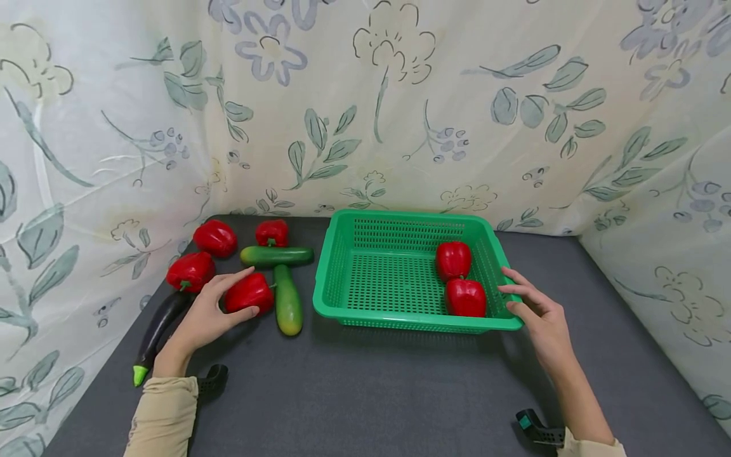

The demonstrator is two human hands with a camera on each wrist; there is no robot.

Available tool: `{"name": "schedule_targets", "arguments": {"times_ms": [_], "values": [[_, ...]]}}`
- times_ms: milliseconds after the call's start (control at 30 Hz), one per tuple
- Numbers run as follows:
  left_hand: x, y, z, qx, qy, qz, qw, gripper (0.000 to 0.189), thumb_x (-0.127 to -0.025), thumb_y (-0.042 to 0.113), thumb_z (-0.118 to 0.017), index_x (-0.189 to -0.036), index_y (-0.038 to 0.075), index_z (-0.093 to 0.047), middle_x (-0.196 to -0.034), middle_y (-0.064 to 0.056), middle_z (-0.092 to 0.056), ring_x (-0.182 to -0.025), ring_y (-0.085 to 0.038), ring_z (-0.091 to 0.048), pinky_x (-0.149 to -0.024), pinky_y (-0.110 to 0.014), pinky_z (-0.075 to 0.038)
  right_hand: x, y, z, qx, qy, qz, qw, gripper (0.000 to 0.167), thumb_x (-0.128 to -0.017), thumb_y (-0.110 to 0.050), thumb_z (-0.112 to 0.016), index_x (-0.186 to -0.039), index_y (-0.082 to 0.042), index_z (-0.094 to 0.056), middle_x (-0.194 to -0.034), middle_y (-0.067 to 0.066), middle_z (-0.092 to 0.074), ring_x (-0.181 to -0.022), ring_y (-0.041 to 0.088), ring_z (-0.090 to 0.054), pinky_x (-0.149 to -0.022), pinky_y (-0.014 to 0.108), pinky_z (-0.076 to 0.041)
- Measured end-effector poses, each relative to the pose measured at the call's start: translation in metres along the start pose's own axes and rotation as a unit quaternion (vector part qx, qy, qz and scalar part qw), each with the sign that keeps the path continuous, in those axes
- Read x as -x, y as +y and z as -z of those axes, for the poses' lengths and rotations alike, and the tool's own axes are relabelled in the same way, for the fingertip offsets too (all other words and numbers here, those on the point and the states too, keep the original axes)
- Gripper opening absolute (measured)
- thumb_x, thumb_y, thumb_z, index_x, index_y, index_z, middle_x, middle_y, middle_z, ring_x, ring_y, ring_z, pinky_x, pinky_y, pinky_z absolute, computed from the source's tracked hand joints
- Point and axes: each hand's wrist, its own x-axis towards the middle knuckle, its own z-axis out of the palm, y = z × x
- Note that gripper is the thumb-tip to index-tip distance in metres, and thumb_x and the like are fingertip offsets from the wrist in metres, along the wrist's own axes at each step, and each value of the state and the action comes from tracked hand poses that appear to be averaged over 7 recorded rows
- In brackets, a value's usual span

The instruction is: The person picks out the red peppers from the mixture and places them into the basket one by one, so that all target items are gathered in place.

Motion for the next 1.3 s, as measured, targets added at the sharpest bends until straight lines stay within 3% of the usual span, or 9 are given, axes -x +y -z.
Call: {"name": "schedule_targets", "arguments": {"times_ms": [267, 767, 1100, 1300], "values": [[0.001, 0.004, 0.001, -0.007, 0.035, 0.023, 0.9991, 0.075, -0.083, 0.030, -0.081, -0.148, 0.022, -0.045, -0.129, -0.012, -0.047, -0.114, -0.029, -0.042, -0.084, -0.050, -0.048, 0.000, 0.001, 0.000, 0.009, 0.000, 0.002, 1.0000, 0.027, -0.100, -0.001, -0.051, -0.124, 0.009, -0.060, -0.150, 0.010, -0.043, -0.139, 0.020, -0.031, -0.092, 0.017, -0.042], [0.000, 0.010, 0.000, 0.022, 0.086, 0.037, 0.9954, 0.074, -0.083, 0.029, -0.081, -0.148, 0.024, -0.045, -0.132, -0.012, -0.045, -0.117, -0.032, -0.042, -0.089, -0.056, -0.042, 0.001, 0.000, -0.002, 0.002, -0.001, -0.001, 1.0000, 0.027, -0.100, -0.001, -0.052, -0.124, 0.010, -0.060, -0.150, 0.010, -0.042, -0.140, 0.021, -0.030, -0.094, 0.016, -0.040], [-0.001, 0.014, -0.002, 0.030, 0.103, 0.031, 0.9938, 0.070, -0.083, 0.029, -0.080, -0.146, 0.022, -0.048, -0.132, -0.009, -0.048, -0.112, -0.027, -0.042, -0.084, -0.048, -0.044, 0.001, 0.000, -0.001, 0.007, 0.002, 0.001, 1.0000, 0.027, -0.101, -0.002, -0.052, -0.124, 0.009, -0.060, -0.150, 0.010, -0.042, -0.140, 0.021, -0.030, -0.092, 0.016, -0.042], [-0.001, 0.017, -0.003, 0.022, 0.112, 0.034, 0.9929, 0.072, -0.083, 0.029, -0.080, -0.146, 0.022, -0.046, -0.133, -0.009, -0.049, -0.110, -0.026, -0.046, -0.078, -0.035, -0.049, 0.001, 0.001, -0.001, 0.006, 0.001, -0.001, 1.0000, 0.027, -0.100, -0.002, -0.052, -0.124, 0.009, -0.060, -0.150, 0.010, -0.042, -0.140, 0.021, -0.030, -0.093, 0.016, -0.042]]}}
